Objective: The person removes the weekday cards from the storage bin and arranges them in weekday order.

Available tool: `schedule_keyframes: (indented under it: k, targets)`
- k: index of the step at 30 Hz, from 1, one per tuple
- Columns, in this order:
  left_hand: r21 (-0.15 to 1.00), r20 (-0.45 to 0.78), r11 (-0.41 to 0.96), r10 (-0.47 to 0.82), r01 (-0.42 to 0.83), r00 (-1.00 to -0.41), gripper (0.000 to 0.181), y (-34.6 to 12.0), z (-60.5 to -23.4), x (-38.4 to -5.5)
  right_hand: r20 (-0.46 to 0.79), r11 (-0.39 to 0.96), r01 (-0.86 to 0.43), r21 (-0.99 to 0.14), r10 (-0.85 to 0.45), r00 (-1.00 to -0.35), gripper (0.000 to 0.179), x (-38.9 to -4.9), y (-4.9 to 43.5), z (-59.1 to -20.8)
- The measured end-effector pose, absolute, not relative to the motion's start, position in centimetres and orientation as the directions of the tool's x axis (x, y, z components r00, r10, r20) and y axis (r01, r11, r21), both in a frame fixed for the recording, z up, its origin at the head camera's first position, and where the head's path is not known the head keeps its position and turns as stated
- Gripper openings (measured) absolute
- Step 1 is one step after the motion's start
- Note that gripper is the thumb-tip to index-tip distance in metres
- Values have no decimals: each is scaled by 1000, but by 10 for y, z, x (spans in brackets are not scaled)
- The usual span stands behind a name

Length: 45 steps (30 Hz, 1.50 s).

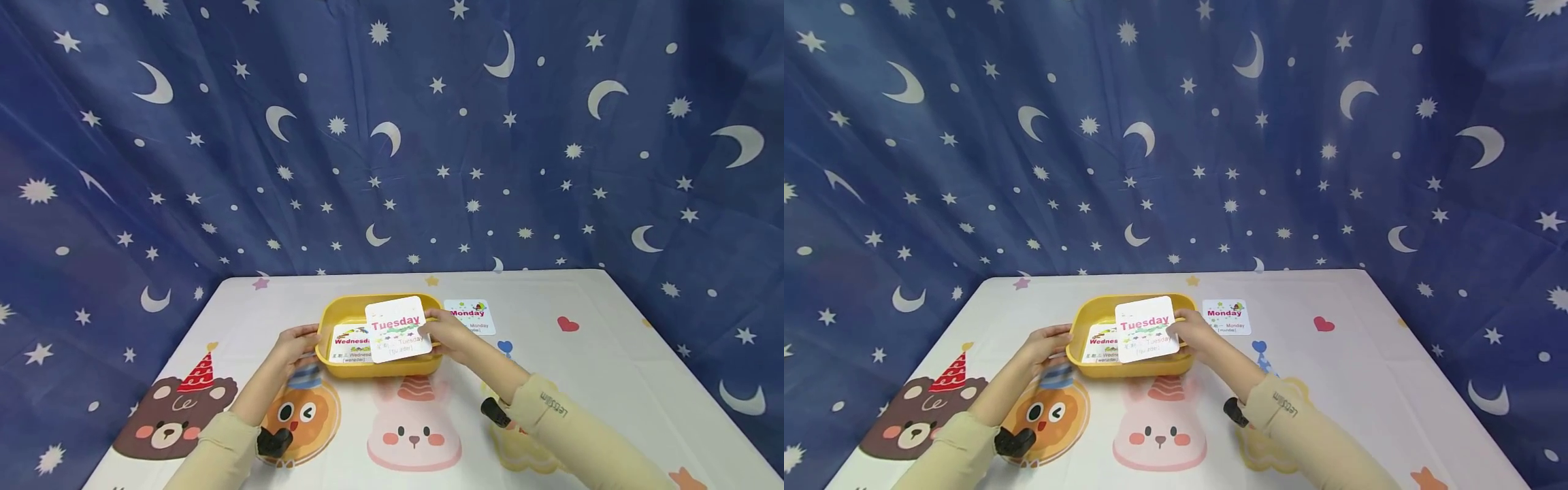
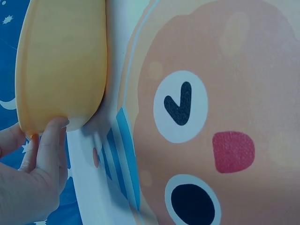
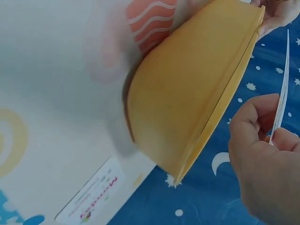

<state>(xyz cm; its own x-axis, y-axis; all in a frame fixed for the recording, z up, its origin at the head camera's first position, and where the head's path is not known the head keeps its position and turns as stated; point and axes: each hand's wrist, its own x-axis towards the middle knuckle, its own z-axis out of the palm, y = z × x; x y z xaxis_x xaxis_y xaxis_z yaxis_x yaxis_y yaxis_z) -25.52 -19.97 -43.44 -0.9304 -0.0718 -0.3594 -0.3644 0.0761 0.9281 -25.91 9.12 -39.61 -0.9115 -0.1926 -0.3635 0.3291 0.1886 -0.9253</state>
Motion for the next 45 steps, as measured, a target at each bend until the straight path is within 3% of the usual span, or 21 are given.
schedule_keyframes:
  k: [13, 23, 36, 45]
  targets:
    - [927, -364, 68, -80, -369, -928, 40, -196, -439, -257, -325, 223, 274, -935, -237, -915, 35, -224, 160, -402]
    - [927, -363, 69, -78, -368, -928, 41, -196, -439, -258, -342, 259, 283, -923, -217, -915, 38, -218, 214, -417]
    - [927, -361, 77, -84, -367, -929, 40, -199, -439, -256, -349, 316, 292, -903, -139, -927, 53, -234, 267, -431]
    - [925, -364, 83, -82, -370, -928, 41, -201, -436, -259, -327, 372, 283, -884, -61, -943, 62, -267, 292, -433]
